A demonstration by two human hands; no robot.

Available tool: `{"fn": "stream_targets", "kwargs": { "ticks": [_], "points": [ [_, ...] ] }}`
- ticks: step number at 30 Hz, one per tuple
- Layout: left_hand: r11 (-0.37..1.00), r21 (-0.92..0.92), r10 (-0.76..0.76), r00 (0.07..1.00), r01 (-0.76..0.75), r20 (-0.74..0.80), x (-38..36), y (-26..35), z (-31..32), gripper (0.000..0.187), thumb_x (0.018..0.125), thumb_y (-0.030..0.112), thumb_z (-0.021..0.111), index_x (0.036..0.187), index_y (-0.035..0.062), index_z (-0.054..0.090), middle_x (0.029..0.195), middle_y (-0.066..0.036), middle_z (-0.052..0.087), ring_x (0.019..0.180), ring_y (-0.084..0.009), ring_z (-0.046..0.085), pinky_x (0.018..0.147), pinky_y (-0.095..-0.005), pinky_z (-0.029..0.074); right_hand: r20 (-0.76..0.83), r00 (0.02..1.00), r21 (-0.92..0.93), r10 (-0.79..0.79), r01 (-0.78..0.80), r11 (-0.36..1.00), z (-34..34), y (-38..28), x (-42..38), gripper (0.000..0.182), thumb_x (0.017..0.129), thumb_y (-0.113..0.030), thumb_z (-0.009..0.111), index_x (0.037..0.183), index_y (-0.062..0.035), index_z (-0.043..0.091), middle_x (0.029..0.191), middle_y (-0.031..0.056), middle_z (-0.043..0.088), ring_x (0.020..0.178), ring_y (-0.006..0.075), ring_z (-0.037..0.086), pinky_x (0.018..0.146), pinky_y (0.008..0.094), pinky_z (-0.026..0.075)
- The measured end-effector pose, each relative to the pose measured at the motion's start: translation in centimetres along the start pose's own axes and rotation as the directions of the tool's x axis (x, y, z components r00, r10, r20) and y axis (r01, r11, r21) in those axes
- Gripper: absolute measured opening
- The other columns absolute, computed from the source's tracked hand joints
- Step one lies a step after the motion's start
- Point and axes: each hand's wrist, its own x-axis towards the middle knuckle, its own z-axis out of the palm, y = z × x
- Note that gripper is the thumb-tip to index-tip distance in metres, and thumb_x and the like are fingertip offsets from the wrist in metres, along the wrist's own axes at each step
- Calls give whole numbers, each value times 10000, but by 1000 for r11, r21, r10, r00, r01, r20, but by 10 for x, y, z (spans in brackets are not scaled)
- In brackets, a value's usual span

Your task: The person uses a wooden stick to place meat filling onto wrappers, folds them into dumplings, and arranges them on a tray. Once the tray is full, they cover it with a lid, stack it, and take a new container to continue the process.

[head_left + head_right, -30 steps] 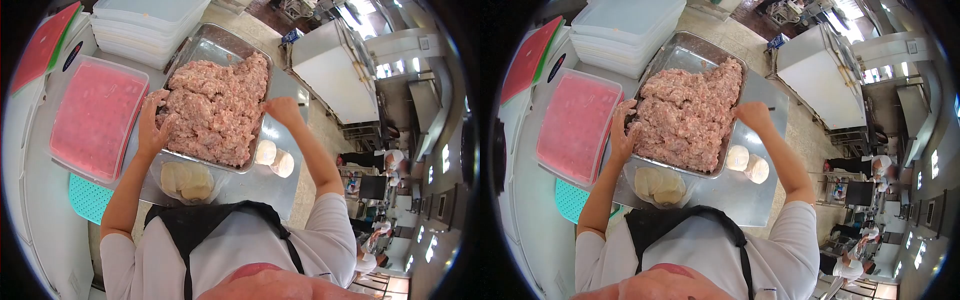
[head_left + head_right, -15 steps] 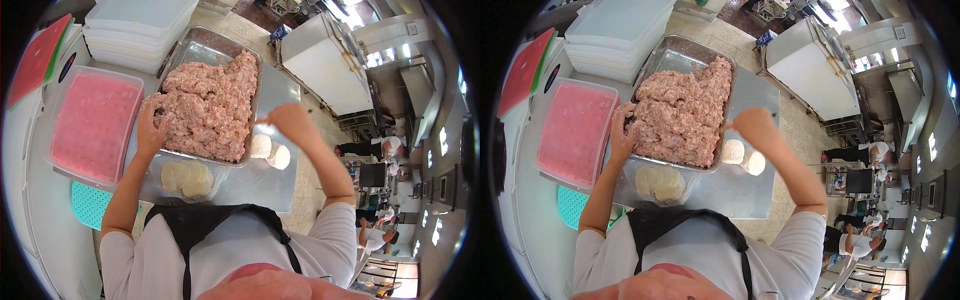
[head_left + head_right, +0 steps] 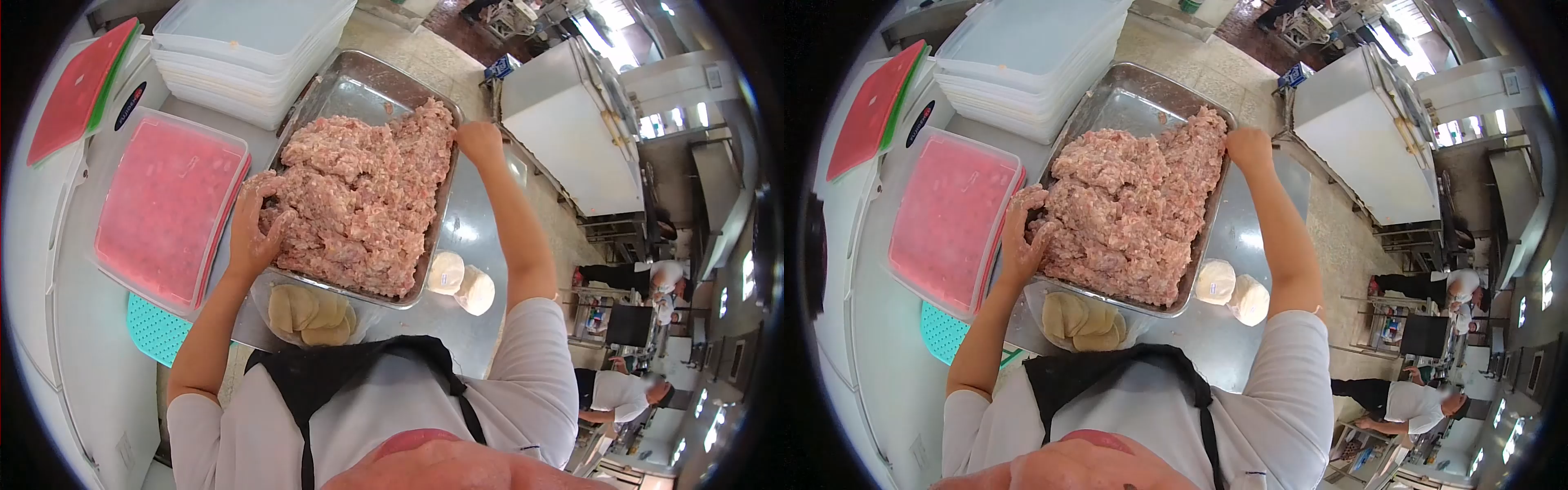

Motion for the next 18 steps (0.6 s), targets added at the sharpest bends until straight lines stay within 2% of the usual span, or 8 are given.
{"fn": "stream_targets", "kwargs": {
  "ticks": [2,3,5,8,12,14,15,18],
  "points": [
    [1000,-7,-7,1000,7,-2,0,1,-1,471,830,263,668,1228,36,562,1276,-213,540,1231,-399,472,1066,-454,349,99,989,127,106,-118,985,8,-4,-11,378,915,-401,548,755,-108,725,734,140,689,690,320,680,615,446,537],
    [1000,-16,13,1000,-13,-9,1,0,-2,480,829,277,671,1229,36,560,1272,-208,543,1231,-393,473,1064,-450,352,99,990,130,99,-112,985,6,-8,-16,378,915,-401,548,755,-108,725,734,140,689,690,320,680,615,446,537],
    [999,-33,29,1000,-29,-6,0,2,0,490,828,291,675,1229,35,559,1267,-203,546,1231,-388,475,1061,-447,354,47,994,248,94,-103,963,-3,-19,-36,356,924,-407,539,789,-128,715,733,127,687,693,322,678,611,454,538],
    [1000,-13,20,1000,-20,10,0,0,0,563,871,448,595,1248,32,551,1296,-198,523,1253,-373,458,1081,-461,316,-54,997,285,63,-45,957,-5,-36,-54,287,898,-347,567,774,-123,697,688,120,676,674,305,684,579,453,536],
    [998,28,54,998,-54,9,0,0,0,569,871,449,595,1256,32,544,1300,-196,523,1256,-373,456,1081,-462,316,-23,990,304,138,-124,945,-31,-57,-76,295,898,-338,563,735,-116,670,697,111,678,653,294,678,547,436,528],
    [995,43,92,996,-91,-15,0,2,0,503,815,288,686,1235,48,548,1264,-173,554,1228,-365,481,1056,-434,360,-66,987,329,146,-116,937,-45,-67,-91,265,879,-303,569,704,-121,650,693,101,673,639,282,672,520,421,517],
    [994,38,99,995,-99,-6,-1,3,1,503,815,288,686,1235,48,548,1264,-173,554,1228,-365,481,1056,-434,360,-61,986,328,157,-129,936,-51,-73,-99,265,879,-303,569,704,-121,650,693,101,673,639,282,672,520,421,517],
    [997,-74,8,1000,-7,12,-4,3,3,552,862,404,624,1261,33,540,1311,-178,527,1273,-348,447,1087,-443,316,-116,992,347,55,-11,938,-66,-96,-119,136,835,-177,556,741,-108,626,681,90,648,628,277,663,513,409,511]
  ]
}}
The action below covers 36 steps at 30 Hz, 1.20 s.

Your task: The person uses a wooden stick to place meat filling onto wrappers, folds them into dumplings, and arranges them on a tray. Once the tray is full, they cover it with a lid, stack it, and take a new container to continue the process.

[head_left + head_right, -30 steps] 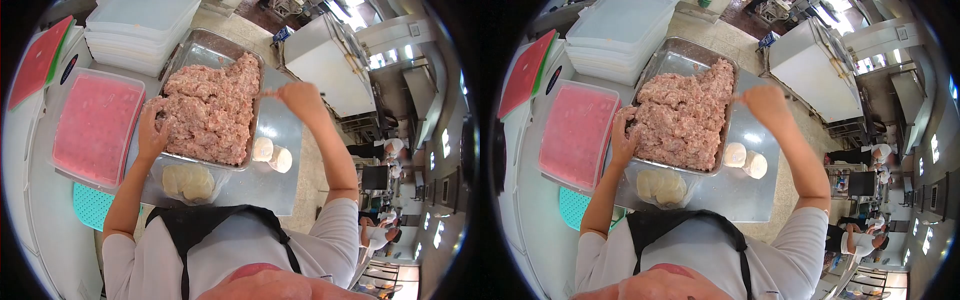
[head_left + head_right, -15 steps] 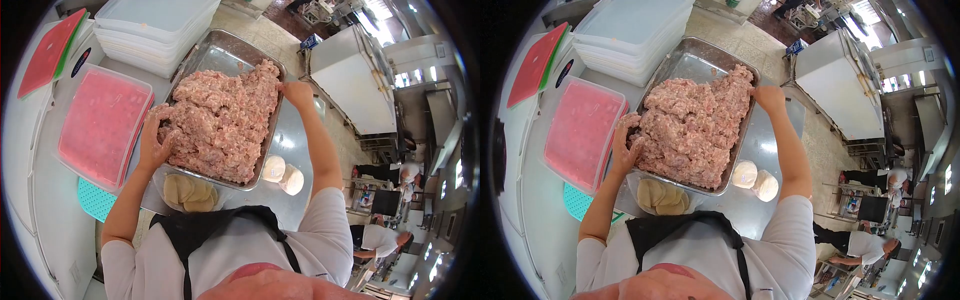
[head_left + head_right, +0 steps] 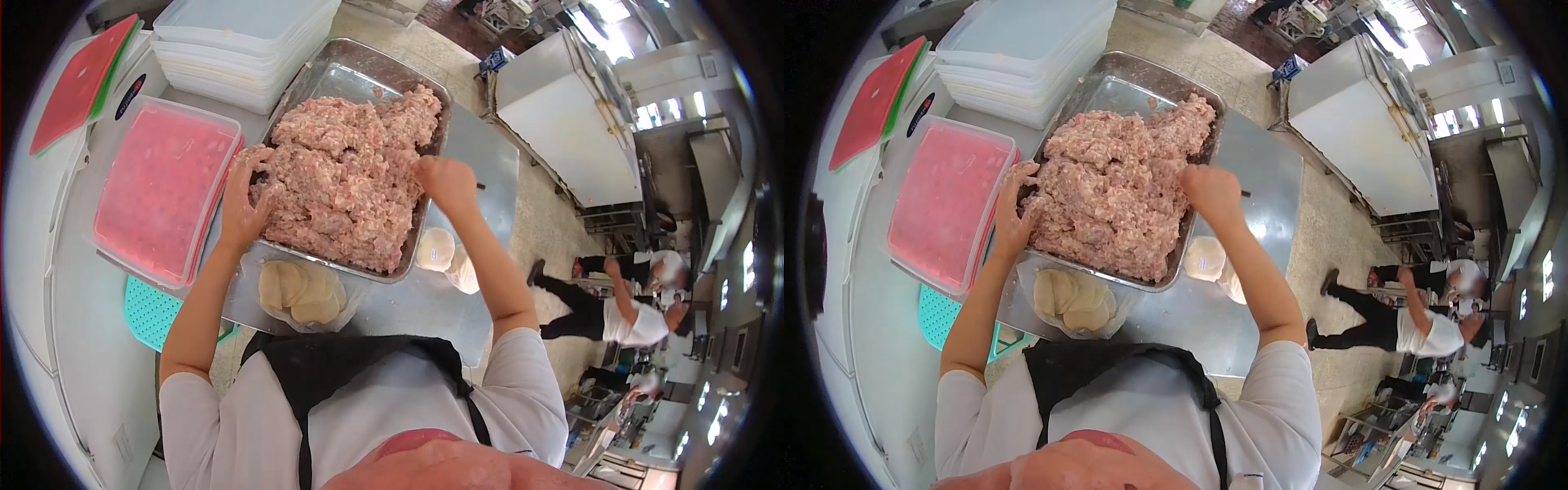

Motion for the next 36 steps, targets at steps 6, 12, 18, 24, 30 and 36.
{"fn": "stream_targets", "kwargs": {
  "ticks": [6,12,18,24,30,36],
  "points": [
    [998,41,54,998,-52,-41,0,0,-3,494,867,331,630,1259,43,546,1316,-170,527,1278,-336,444,1081,-427,323,101,992,12,-72,71,997,-34,-47,-61,99,862,-118,546,902,-70,623,800,80,669,753,253,688,552,400,532],
    [997,54,53,998,-50,-46,-1,0,-3,452,824,225,662,1229,53,560,1293,-187,538,1258,-374,456,1082,-450,334,259,950,-270,-174,245,931,-122,11,-9,141,803,-99,597,859,-144,718,753,75,690,694,244,696,556,363,544],
    [994,108,26,999,-22,-35,-1,0,-3,446,819,214,661,1222,52,562,1303,-193,533,1265,-382,449,1099,-458,320,11,998,-328,-64,65,942,-57,96,77,143,826,-123,567,796,-109,706,754,93,689,708,294,691,561,406,536],
    [993,120,11,1000,-10,-9,3,1,-3,473,824,276,662,1230,56,562,1295,-196,534,1263,-389,446,1091,-464,323,77,993,-327,92,-62,943,40,122,118,206,852,-192,547,789,-105,722,795,128,701,750,330,691,636,437,547],
    [996,90,8,1000,-7,-14,5,-2,-4,539,820,393,675,1224,53,567,1287,-199,536,1249,-392,458,1073,-463,335,193,977,-169,91,-58,984,49,109,106,291,891,-288,523,806,-89,718,805,147,700,742,351,682,666,474,542],
    [996,94,9,1000,-8,-12,4,-2,-5,573,820,428,672,1239,55,556,1288,-201,537,1239,-393,469,1066,-463,341,177,981,72,78,-92,993,65,74,100,303,875,-320,552,824,-65,706,817,184,682,776,382,662,693,491,531]
  ]
}}
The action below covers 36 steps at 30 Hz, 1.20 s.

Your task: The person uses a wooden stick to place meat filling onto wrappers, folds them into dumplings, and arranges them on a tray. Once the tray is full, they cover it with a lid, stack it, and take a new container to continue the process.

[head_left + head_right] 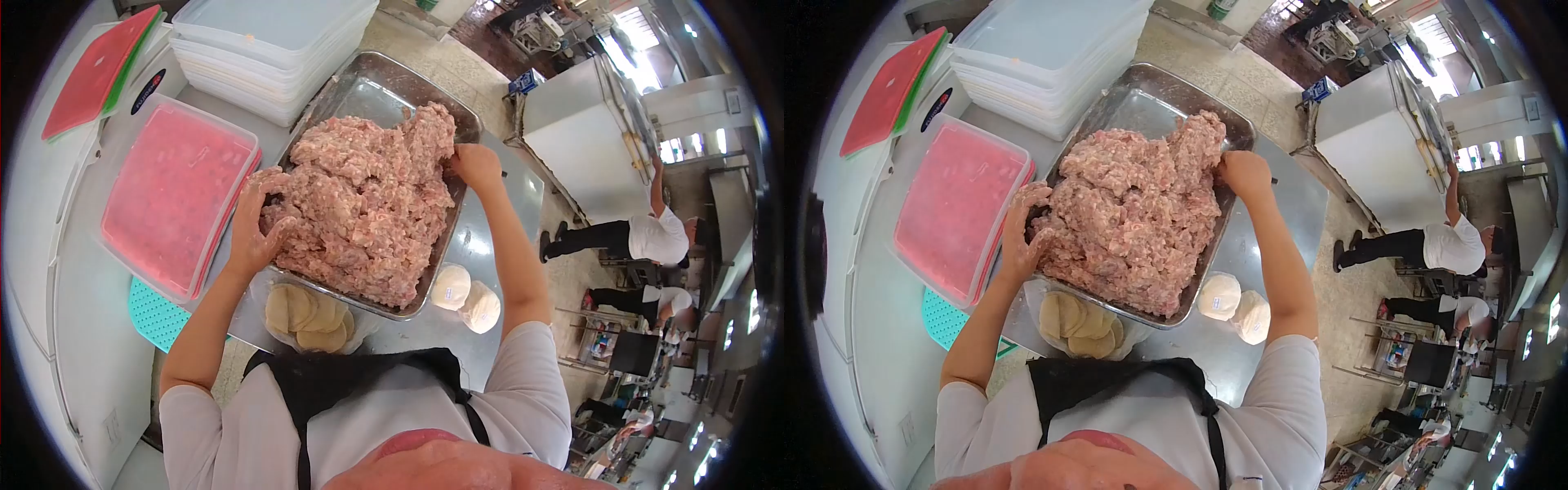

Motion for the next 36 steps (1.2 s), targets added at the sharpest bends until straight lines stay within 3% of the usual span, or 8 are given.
{"fn": "stream_targets", "kwargs": {
  "ticks": [8,15,18,20,23,27,31,36],
  "points": [
    [1000,20,0,1000,0,-3,-1,-1,1,582,864,484,600,1233,37,558,1304,-201,529,1260,-382,461,1073,-459,333,-129,973,434,193,-120,893,25,-25,-15,334,830,-340,639,760,-16,677,809,222,656,767,400,641,669,491,497],
    [1000,-11,28,999,-28,-15,-2,-1,1,512,821,315,673,1244,54,554,1295,-195,540,1255,-386,461,1084,-457,330,-276,942,476,191,-38,879,-15,-36,-68,295,834,-274,653,718,-3,659,732,195,629,686,384,617,604,461,470],
    [999,-52,5,1000,-6,-15,-2,1,0,498,818,286,676,1243,54,559,1289,-189,547,1251,-385,464,1079,-454,336,-299,947,388,117,9,922,-41,-63,-98,263,842,-241,659,721,-8,654,741,171,629,675,366,620,598,441,486],
    [999,6,44,999,-43,-21,-2,1,0,490,818,274,674,1241,53,562,1282,-188,553,1242,-388,470,1076,-459,339,-248,969,183,9,38,982,-47,-87,-129,201,836,-226,665,767,-39,644,782,142,645,670,342,629,591,421,508],
    [998,-43,45,999,-45,-6,-2,-1,0,486,814,267,677,1235,52,565,1281,-191,552,1244,-391,467,1077,-463,338,-210,970,179,-124,163,970,-66,-97,-157,153,851,-206,651,815,-61,620,769,121,635,668,349,629,598,444,516],
    [998,-57,29,1000,-29,-2,-3,-3,1,480,831,282,649,1243,54,558,1301,-180,530,1251,-353,464,1069,-435,341,-44,949,-203,-312,297,933,-130,-101,-173,50,842,-159,627,823,-113,619,700,45,573,684,221,636,558,356,506],
    [998,-45,47,999,-47,-20,-4,-8,2,448,826,237,653,1224,51,565,1289,-178,533,1231,-351,476,1050,-427,359,-50,931,-353,-361,321,879,-218,-112,-171,71,840,-160,595,809,-109,634,732,23,599,731,197,652,565,331,516],
    [996,-67,60,997,-63,-47,-3,-8,2,458,796,156,675,1228,46,568,1254,-194,564,1216,-394,484,1066,-455,357,-296,922,-397,-251,120,910,-263,-121,-165,66,833,-119,583,816,-134,645,714,22,613,707,176,653,550,323,508]
  ]
}}
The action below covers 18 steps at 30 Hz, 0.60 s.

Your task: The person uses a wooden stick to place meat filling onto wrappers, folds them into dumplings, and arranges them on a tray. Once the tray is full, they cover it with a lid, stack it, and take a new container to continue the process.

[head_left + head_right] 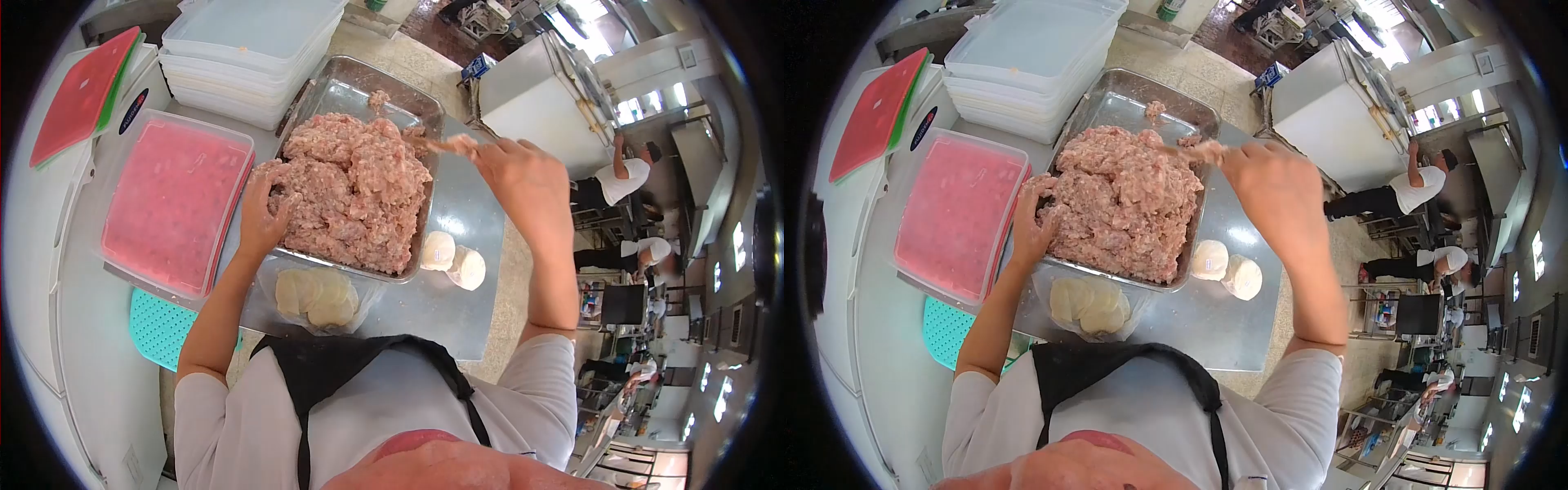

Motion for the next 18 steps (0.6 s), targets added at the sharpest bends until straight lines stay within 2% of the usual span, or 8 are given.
{"fn": "stream_targets", "kwargs": {
  "ticks": [3,5,6,8,13,15,17,18],
  "points": [
    [1000,-8,9,1000,-9,12,-1,-1,1,400,824,185,660,1191,47,578,1270,-180,544,1218,-346,490,1031,-421,377,25,1000,64,-16,14,998,69,-14,1,96,874,-134,561,830,-112,644,727,66,639,675,225,658,556,371,512],
    [999,29,21,1000,-20,-8,-1,-4,2,396,826,159,662,1197,49,578,1272,-187,544,1213,-348,498,1027,-417,383,208,975,343,74,-143,928,131,-45,-10,137,899,-159,544,819,-75,617,725,130,642,667,313,650,585,447,508],
    [999,26,27,1000,-27,-1,0,-3,2,396,826,159,662,1197,49,578,1272,-187,544,1213,-348,498,1027,-417,383,210,974,341,83,-153,928,140,-53,-20,137,899,-159,544,819,-75,617,725,130,642,667,313,650,585,447,508],
    [1000,4,20,1000,-20,-6,1,-2,2,390,834,141,656,1205,50,578,1276,-190,544,1210,-355,500,1028,-413,386,246,945,521,217,-318,792,147,-69,-42,201,924,-199,545,804,-42,579,731,183,633,696,391,626,616,501,494],
    [999,18,47,998,-48,39,0,-4,3,390,839,129,649,1215,55,577,1268,-186,553,1206,-361,501,1023,-418,391,288,906,636,310,-423,646,152,-90,-87,261,948,-241,555,810,-20,557,763,213,618,716,429,597,628,512,474],
    [999,15,49,998,-50,42,2,-6,3,393,839,132,650,1217,56,577,1268,-186,555,1205,-362,502,1022,-423,392,386,843,657,374,-536,529,157,-100,-102,286,954,-267,559,840,-5,569,777,237,607,749,445,586,656,495,463],
    [994,65,89,995,-91,38,0,-10,5,385,837,130,650,1208,57,579,1270,-190,554,1202,-364,504,1022,-433,390,391,828,662,401,-556,503,167,-105,-115,277,954,-266,557,856,-8,580,775,239,613,750,449,587,653,491,469],
    [994,60,93,995,-96,40,-1,-10,6,385,837,130,650,1208,57,579,1270,-190,554,1202,-364,504,1022,-433,390,363,855,646,369,-517,561,161,-104,-116,265,953,-260,559,852,-18,597,763,220,622,735,428,602,636,478,479]
  ]
}}
